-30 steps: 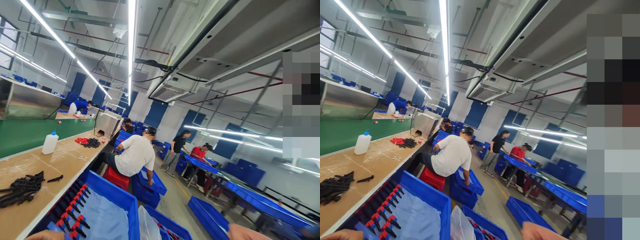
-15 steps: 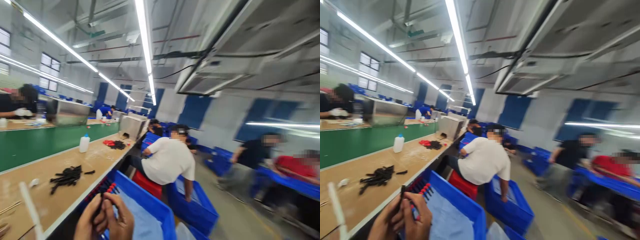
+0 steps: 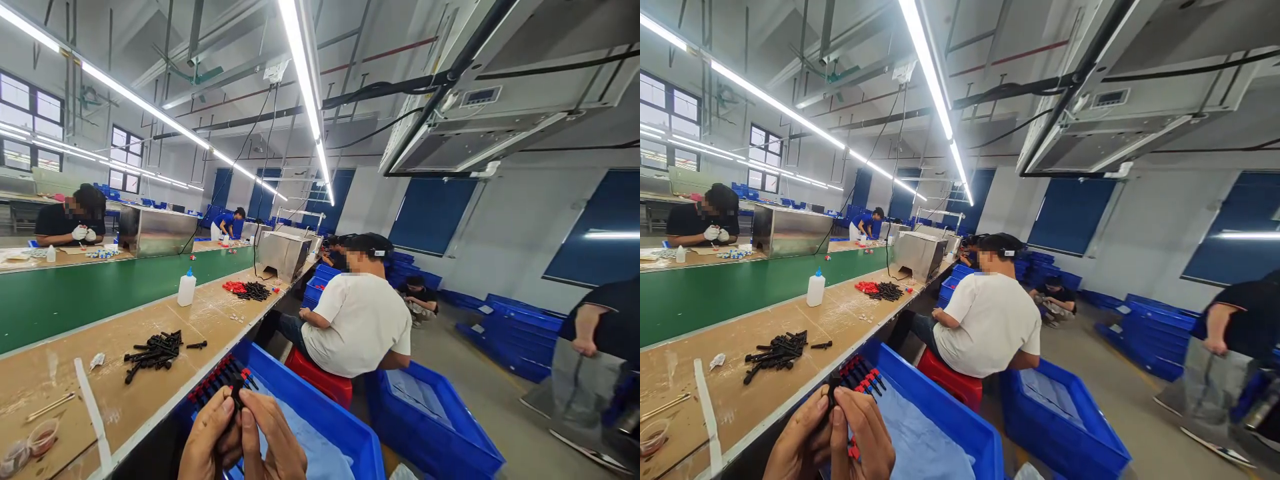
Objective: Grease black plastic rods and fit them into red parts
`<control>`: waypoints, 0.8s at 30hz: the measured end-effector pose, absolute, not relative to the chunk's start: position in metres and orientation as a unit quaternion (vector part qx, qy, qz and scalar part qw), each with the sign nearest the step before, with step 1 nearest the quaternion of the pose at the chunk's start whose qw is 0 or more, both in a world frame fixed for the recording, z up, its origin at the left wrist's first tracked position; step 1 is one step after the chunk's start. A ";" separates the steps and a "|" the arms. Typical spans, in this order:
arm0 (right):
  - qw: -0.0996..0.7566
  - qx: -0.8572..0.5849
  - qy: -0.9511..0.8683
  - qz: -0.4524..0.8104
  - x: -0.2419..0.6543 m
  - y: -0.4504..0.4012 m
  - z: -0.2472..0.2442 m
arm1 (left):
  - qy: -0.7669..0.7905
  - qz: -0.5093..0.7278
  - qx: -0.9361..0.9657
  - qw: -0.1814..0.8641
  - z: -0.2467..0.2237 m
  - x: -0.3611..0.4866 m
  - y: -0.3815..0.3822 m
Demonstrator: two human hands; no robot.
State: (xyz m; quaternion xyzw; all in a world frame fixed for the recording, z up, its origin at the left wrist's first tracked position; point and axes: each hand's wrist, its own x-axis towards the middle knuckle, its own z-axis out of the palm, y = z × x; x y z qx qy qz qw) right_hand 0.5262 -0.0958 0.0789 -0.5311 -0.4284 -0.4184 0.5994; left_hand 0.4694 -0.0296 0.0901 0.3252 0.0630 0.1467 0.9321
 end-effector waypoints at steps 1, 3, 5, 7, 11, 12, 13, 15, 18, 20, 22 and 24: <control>0.602 -0.531 -0.425 -0.417 0.526 -0.096 0.080 | 0.069 0.147 0.328 0.931 0.089 0.470 -0.030; 0.607 -0.534 -0.415 -0.417 0.525 -0.096 0.082 | 0.080 0.152 0.332 0.927 0.088 0.471 -0.032; 0.609 -0.539 -0.411 -0.412 0.525 -0.096 0.083 | 0.088 0.165 0.331 0.925 0.087 0.472 -0.034; 0.605 -0.548 -0.415 -0.403 0.526 -0.098 0.083 | 0.090 0.178 0.328 0.923 0.086 0.473 -0.036; 0.596 -0.557 -0.420 -0.397 0.529 -0.102 0.082 | 0.084 0.189 0.336 0.919 0.079 0.477 -0.036; 0.595 -0.557 -0.421 -0.400 0.530 -0.103 0.082 | 0.080 0.185 0.342 0.918 0.076 0.478 -0.036; 0.593 -0.556 -0.421 -0.403 0.530 -0.104 0.083 | 0.080 0.180 0.344 0.918 0.073 0.479 -0.036; 0.584 -0.556 -0.424 -0.413 0.530 -0.107 0.087 | 0.093 0.179 0.331 0.922 0.067 0.480 -0.036; 0.564 -0.554 -0.429 -0.437 0.528 -0.113 0.095 | 0.146 0.194 0.274 0.931 0.064 0.480 -0.041; 0.551 -0.549 -0.433 -0.455 0.527 -0.116 0.100 | 0.151 0.185 0.241 0.941 0.066 0.479 -0.046; 0.541 -0.546 -0.434 -0.471 0.528 -0.119 0.103 | 0.132 0.158 0.225 0.952 0.071 0.478 -0.050; 0.532 -0.542 -0.431 -0.488 0.529 -0.121 0.104 | 0.117 0.143 0.221 0.957 0.076 0.477 -0.053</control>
